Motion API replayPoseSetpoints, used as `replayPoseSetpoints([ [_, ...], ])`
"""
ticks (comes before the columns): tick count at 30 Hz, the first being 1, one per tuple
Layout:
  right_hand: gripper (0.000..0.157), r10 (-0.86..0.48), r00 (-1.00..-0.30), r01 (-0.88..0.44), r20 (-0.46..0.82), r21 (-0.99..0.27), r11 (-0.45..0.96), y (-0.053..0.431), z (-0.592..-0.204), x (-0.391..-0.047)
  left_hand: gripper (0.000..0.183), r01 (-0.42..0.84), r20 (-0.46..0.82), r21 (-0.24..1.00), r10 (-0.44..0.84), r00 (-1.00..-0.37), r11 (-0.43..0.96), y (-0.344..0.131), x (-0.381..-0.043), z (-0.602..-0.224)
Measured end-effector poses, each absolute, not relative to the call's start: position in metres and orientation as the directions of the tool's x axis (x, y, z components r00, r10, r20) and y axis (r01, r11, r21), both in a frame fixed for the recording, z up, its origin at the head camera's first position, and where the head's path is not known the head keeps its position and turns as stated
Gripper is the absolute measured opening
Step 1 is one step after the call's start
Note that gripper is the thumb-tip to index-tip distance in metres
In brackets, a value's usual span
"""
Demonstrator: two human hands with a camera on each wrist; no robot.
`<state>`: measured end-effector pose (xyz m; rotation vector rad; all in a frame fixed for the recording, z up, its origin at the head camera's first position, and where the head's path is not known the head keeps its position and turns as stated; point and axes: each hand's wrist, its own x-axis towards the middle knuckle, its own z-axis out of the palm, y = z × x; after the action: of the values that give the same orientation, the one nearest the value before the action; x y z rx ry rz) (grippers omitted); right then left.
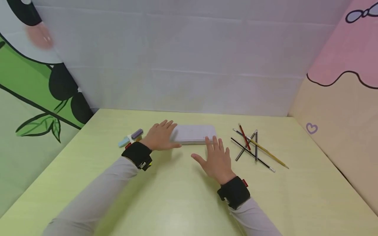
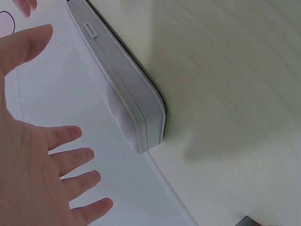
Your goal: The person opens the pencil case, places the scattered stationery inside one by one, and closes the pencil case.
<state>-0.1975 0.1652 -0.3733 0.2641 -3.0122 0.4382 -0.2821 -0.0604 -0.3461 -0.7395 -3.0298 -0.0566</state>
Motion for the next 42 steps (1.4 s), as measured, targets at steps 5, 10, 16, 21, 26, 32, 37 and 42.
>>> replayPoseSetpoints([
  [5,0.086,-0.162,-0.980,-0.187,0.111,-0.275,0.943,0.166,-0.375,-0.199,0.088,0.469,0.007,0.008,0.469,-0.883,0.883,-0.058,-0.294,-0.342],
  [10,0.085,-0.160,-0.982,-0.183,0.103,-0.271,0.945,0.166,-0.377,-0.199,0.090,0.461,-0.051,-0.004,0.460,-0.886,0.887,-0.054,-0.306,-0.340],
  [16,0.085,-0.163,-0.980,-0.188,0.111,-0.274,0.943,0.167,-0.378,-0.197,0.091,0.443,-0.086,-0.024,0.440,-0.894,0.896,-0.051,-0.316,-0.340],
  [21,0.084,-0.158,-0.980,-0.186,0.121,-0.277,0.943,0.169,-0.380,-0.198,0.092,0.442,-0.125,-0.024,0.436,-0.891,0.897,-0.047,-0.320,-0.343],
  [26,0.084,-0.161,-0.980,-0.188,0.118,-0.272,0.944,0.170,-0.384,-0.199,0.091,0.432,-0.137,-0.007,0.427,-0.894,0.902,-0.044,-0.320,-0.343],
  [32,0.088,-0.167,-0.971,-0.211,0.170,-0.290,0.934,0.171,-0.388,-0.197,0.090,0.430,-0.133,-0.003,0.426,-0.895,0.903,-0.043,-0.322,-0.346],
  [37,0.089,-0.166,-0.970,-0.213,0.177,-0.287,0.934,0.172,-0.389,-0.198,0.091,0.442,-0.145,-0.007,0.436,-0.888,0.897,-0.042,-0.333,-0.353],
  [42,0.083,-0.158,-0.978,-0.191,0.134,-0.279,0.941,0.172,-0.386,-0.198,0.092,0.463,-0.157,0.021,0.460,-0.874,0.886,-0.040,-0.342,-0.359],
])
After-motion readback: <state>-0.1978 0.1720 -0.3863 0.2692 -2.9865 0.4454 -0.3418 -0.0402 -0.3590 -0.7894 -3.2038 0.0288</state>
